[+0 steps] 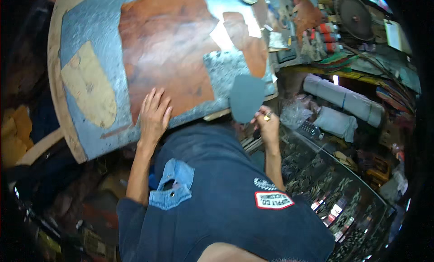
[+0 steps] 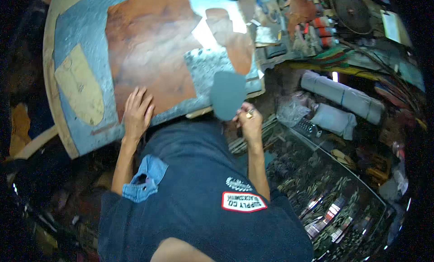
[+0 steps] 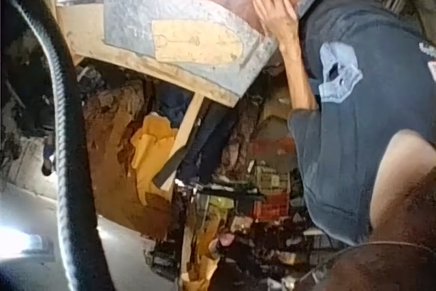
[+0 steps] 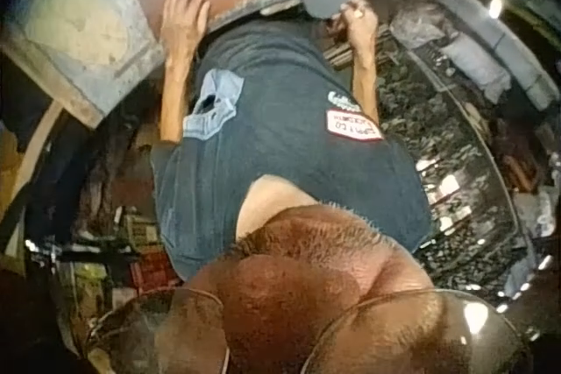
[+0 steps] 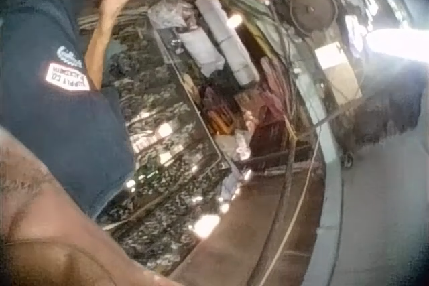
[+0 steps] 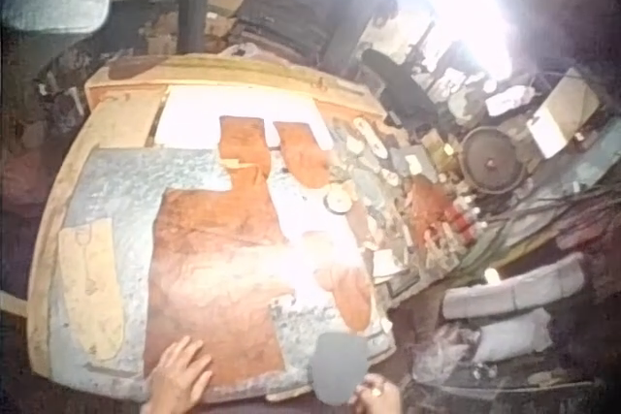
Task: Trace and cut out shoe components from a sheet of leather using templates and a hand knife.
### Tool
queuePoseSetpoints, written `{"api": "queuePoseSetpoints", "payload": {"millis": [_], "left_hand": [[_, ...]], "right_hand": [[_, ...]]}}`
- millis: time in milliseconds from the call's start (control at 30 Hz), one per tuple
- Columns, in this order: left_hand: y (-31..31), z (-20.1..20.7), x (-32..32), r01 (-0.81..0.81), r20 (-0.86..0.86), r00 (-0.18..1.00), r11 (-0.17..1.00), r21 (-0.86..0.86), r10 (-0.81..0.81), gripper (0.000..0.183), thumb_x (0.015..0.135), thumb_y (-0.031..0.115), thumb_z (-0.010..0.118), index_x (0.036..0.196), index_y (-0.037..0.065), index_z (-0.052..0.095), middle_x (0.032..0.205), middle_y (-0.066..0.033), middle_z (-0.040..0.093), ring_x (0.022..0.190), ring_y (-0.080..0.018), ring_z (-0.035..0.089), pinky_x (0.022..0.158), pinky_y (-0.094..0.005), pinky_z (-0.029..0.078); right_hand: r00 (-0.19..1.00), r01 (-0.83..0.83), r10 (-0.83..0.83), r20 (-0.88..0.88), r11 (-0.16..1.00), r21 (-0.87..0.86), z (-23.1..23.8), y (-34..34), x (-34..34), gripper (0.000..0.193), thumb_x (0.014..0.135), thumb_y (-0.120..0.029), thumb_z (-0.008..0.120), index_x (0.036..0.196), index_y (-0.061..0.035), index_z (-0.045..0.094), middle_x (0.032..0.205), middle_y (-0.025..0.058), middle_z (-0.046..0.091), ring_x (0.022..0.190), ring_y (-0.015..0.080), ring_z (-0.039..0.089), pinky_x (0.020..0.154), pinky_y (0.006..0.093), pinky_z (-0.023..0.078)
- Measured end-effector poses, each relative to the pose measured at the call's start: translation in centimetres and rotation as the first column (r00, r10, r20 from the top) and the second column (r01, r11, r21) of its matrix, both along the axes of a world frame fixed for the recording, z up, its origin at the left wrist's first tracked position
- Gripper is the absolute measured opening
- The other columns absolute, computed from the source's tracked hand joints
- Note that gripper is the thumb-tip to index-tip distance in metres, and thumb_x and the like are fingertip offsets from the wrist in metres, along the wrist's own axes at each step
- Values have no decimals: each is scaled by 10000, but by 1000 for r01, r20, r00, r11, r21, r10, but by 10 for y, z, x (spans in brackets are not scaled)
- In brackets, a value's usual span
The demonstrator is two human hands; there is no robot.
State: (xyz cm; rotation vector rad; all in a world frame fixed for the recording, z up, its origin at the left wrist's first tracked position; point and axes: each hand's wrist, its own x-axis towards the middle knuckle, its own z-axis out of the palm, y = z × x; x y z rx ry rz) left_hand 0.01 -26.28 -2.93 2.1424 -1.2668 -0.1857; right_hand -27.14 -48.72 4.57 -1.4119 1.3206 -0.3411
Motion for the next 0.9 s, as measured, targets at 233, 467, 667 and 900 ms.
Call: {"api": "queuePoseSetpoints", "payload": {"millis": [233,467,667,900], "left_hand": [[4,-9,-2,0,1,1000,1000,-12,0,272,847,150,672,1091,32,654,1338,-142,534,1292,-347,454,1067,-484,355],[6,-10,-1,5,2,1000,999,-49,-5,249,852,154,668,1058,14,669,1325,-148,549,1283,-352,463,1069,-480,355],[3,-10,-1,0,-34,999,999,-48,-1,249,861,98,637,1100,30,653,1342,-145,538,1298,-354,450,1083,-485,345],[4,4,8,-94,-361,931,992,-86,57,277,915,79,568,1175,6,630,1244,-164,611,1231,-323,528,1055,-442,389]], "right_hand": [[974,-19,49,222,990,-139,55,-14,34,243,908,-50,588,1125,58,580,802,77,642,623,106,594,529,207,474],[887,4,80,456,983,-181,104,-4,88,278,895,-60,598,1140,69,579,818,111,650,638,128,619,530,211,478],[923,-383,363,125,896,223,75,20,105,242,887,-72,603,1110,21,616,835,45,644,625,92,593,569,232,491],[832,-542,532,156,840,29,32,46,101,275,885,-30,560,1148,35,609,843,70,648,717,105,590,637,269,491]]}}
